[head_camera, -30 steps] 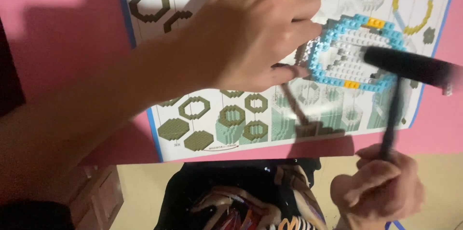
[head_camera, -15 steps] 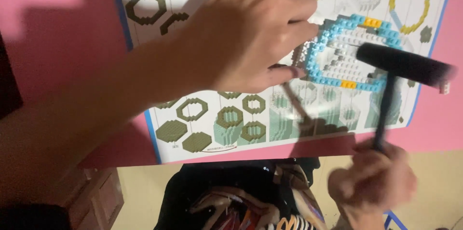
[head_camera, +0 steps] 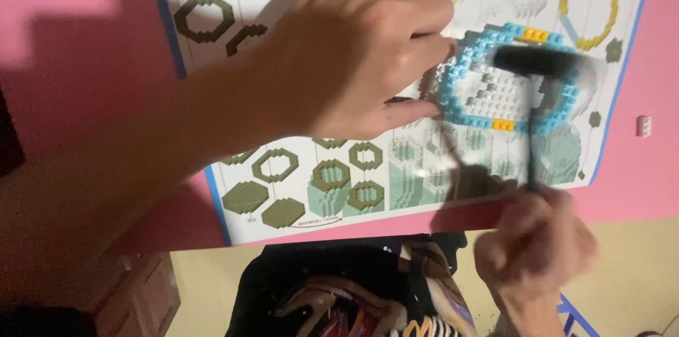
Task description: The person assembles a small rectangular structure using white, blue, and yellow plastic bricks. They place the piece on an instruction sheet and use a small hammer to tap the bricks into place.
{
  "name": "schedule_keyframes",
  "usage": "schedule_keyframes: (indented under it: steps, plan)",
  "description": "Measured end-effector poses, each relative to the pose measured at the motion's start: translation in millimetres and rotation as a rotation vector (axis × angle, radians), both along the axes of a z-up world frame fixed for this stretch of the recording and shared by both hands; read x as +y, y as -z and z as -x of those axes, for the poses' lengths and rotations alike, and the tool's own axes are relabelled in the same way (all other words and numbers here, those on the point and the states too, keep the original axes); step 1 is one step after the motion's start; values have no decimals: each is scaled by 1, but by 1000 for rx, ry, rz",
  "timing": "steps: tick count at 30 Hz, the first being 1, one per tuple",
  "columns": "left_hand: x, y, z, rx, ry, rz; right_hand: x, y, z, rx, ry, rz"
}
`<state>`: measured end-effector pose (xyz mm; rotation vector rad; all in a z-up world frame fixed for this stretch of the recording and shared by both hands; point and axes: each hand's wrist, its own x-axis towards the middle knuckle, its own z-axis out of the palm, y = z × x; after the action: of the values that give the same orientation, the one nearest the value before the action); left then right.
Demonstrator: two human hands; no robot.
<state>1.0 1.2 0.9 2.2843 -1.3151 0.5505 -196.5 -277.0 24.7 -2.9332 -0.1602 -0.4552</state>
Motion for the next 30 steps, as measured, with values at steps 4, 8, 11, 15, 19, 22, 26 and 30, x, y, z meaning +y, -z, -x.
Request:
schedule_keyframes:
  steps: [4,8,11,15,19,22,26,30]
  plan:
    - [0,-1,0,11,5,9,5,-11,12,-2,117,77]
    - [-1,-1,-3,5,1,-1,12,-15,-9,71,-73,-70]
    - [1,-1,1,20,1,-16,-16,2,14,-25,11,36]
    - [0,-2,-2,-8,-6,-1,-10,-2,3,-33,-78,12]
    - [-1,-1,-3,16,5,-14,-8,1,8,-43,85,70]
    - [0,-4,-2,0,-1,14,-7,-2,-6,42,-47,-24]
    - [-1,-2,0,36,12,18,22,-15,3,-79,302,-116]
    - [0,-7,-2,38,27,12,-4,-9,7,53,121,129]
